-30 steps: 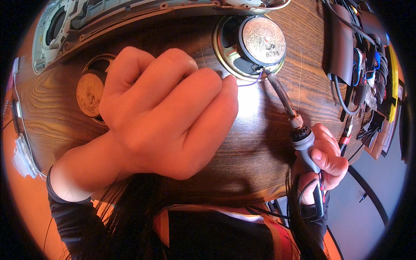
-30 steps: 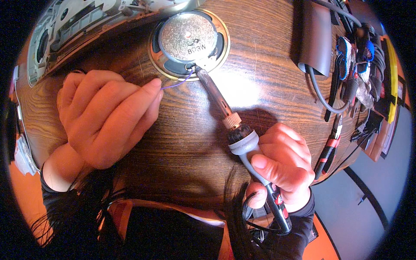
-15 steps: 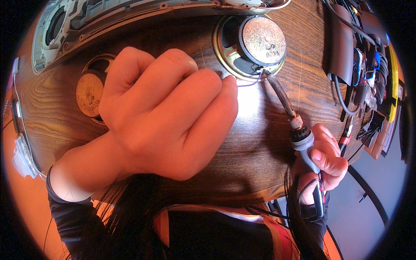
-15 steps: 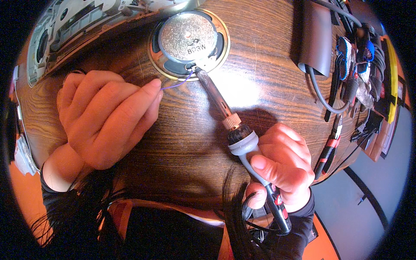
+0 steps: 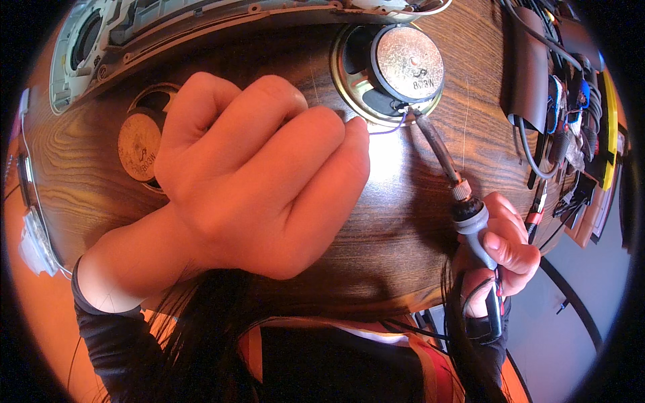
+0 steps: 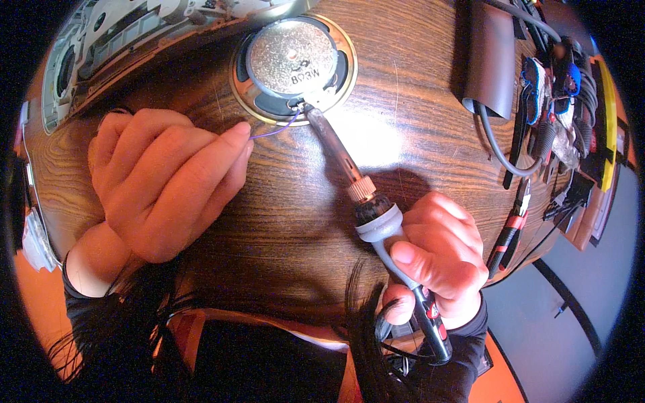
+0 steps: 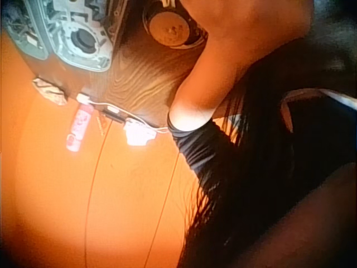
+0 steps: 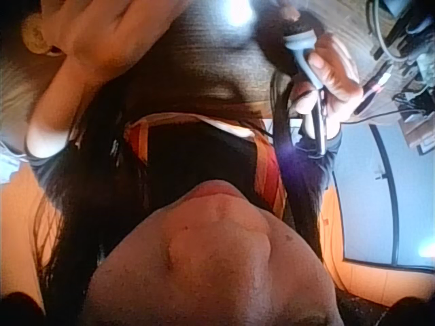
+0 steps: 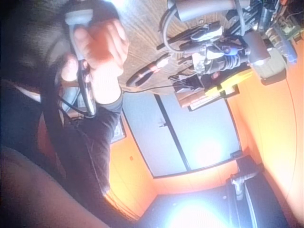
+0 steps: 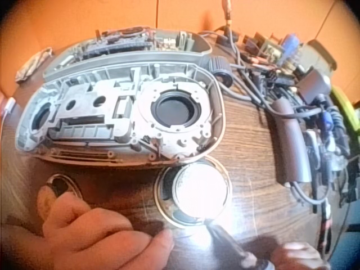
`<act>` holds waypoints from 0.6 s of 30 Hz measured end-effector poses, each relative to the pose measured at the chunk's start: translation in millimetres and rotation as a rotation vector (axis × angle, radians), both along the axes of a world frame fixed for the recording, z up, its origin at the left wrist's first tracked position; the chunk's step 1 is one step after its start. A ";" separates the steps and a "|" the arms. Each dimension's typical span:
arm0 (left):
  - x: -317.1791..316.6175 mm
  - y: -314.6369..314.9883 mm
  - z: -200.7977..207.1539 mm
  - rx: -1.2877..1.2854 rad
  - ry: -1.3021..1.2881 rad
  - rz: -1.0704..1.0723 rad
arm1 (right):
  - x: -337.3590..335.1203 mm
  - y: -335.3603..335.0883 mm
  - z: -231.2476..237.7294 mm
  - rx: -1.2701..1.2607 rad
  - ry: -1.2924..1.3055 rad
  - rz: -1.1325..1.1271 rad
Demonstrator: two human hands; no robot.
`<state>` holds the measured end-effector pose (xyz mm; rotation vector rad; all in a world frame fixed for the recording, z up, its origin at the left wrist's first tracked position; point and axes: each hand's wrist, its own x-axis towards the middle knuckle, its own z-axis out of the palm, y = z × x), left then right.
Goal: The person solders wires to the terminals of two small speakers using a soldering iron and solder wire. They then place the speakers into the housing of a disassembled electronic device and use pliers to trim excess wire.
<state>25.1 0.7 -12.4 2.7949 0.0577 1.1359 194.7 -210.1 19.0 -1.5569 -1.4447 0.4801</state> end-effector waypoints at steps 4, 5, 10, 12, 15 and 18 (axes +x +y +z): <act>0.1 -0.1 -0.8 -0.008 -0.004 -0.005 | -2.8 5.5 -1.2 0.023 -0.040 -0.033; 0.2 0.0 -1.0 -0.010 -0.007 -0.007 | -4.2 6.6 -2.7 0.050 -0.011 -0.021; 0.3 0.5 -1.5 -0.012 -0.008 -0.014 | -11.4 10.6 -9.1 0.154 -0.001 -0.165; 0.4 0.9 -1.0 -0.009 -0.005 -0.019 | -11.4 11.2 -8.9 0.133 0.006 -0.156; 0.4 0.8 -0.9 -0.002 -0.003 -0.015 | -9.1 12.6 -7.7 0.132 -0.010 -0.120; 0.9 0.9 -1.1 -0.004 -0.006 -0.017 | -9.9 14.1 -8.6 0.156 -0.048 -0.145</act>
